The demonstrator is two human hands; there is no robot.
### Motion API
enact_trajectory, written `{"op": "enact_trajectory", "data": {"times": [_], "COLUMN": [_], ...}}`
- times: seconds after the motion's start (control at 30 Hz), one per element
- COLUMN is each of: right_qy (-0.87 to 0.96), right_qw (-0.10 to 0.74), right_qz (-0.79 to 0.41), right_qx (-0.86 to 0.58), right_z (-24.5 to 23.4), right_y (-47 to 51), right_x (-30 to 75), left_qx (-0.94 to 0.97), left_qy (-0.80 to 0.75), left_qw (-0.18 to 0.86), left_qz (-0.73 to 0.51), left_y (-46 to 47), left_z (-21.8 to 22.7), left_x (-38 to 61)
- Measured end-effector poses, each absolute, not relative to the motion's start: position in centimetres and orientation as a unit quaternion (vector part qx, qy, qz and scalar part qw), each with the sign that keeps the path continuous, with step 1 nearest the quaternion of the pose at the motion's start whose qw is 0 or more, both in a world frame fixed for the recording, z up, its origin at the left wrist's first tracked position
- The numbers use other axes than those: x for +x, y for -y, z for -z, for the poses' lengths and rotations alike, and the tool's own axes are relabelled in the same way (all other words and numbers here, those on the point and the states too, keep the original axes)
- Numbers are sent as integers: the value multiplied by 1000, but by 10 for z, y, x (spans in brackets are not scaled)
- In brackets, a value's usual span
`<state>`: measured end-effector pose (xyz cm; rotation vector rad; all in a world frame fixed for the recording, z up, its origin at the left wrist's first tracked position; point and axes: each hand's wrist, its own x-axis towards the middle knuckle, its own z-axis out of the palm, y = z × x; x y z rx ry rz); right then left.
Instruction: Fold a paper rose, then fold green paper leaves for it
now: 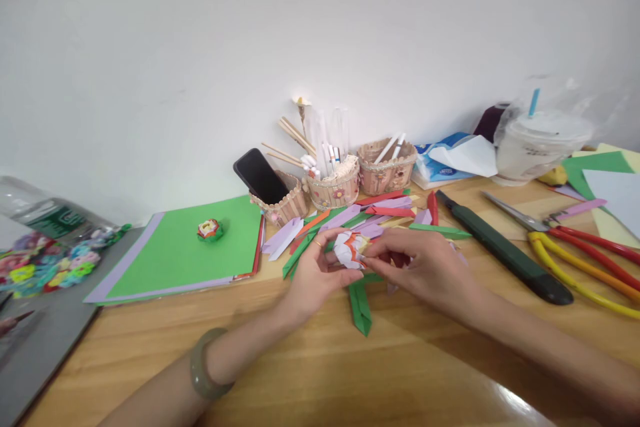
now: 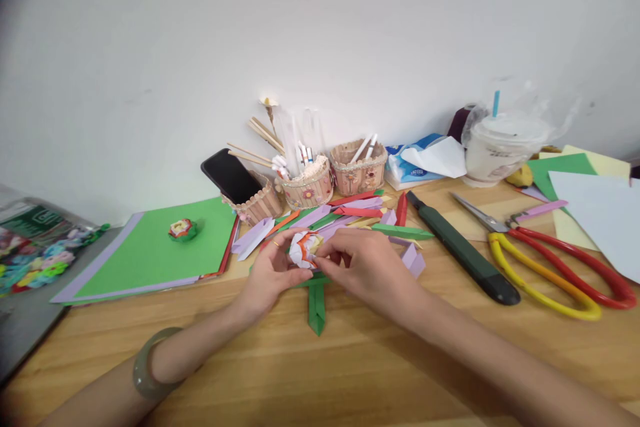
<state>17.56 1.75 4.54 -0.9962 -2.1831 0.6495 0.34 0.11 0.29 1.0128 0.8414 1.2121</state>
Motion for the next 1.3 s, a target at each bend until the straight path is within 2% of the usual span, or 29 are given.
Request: {"op": "enact_trajectory", "data": {"times": [0.13,0.27,0.37,0.47,0.6,0.97,1.13,1.3], "right_qy": [856,847,865,874,850,859,875,892], "right_qw": [384,421,412,408,428,337,339,336], "right_qz": [-62,5,43,33,-74,-206,-151,22], "right_qx": [-341,-323,-284,-261,-297,-325,-311,-302], "right_z": [-38,-33,-29,-29,-35,-44,-40,-31], "right_y": [-13,-14,-15,-13,-11,-16,-17,-16], "right_x": [175,176,177,176,175,175,176,176], "left_qx": [418,391,392,402,428,457,467,452], "left_qy": [-382,-379,-371,-365,-369,-374,-367,-380], "left_qw": [613,626,625,618,603,600,603,603], "left_qz": [-550,-559,-564,-569,-563,-540,-532,-536], "left_y": [-3,-4,-4,-5,-3,1,1,2], "left_z": [1,3,2,1,0,-1,-1,-2], "left_x": [4,4,4,5,5,5,5,6]}}
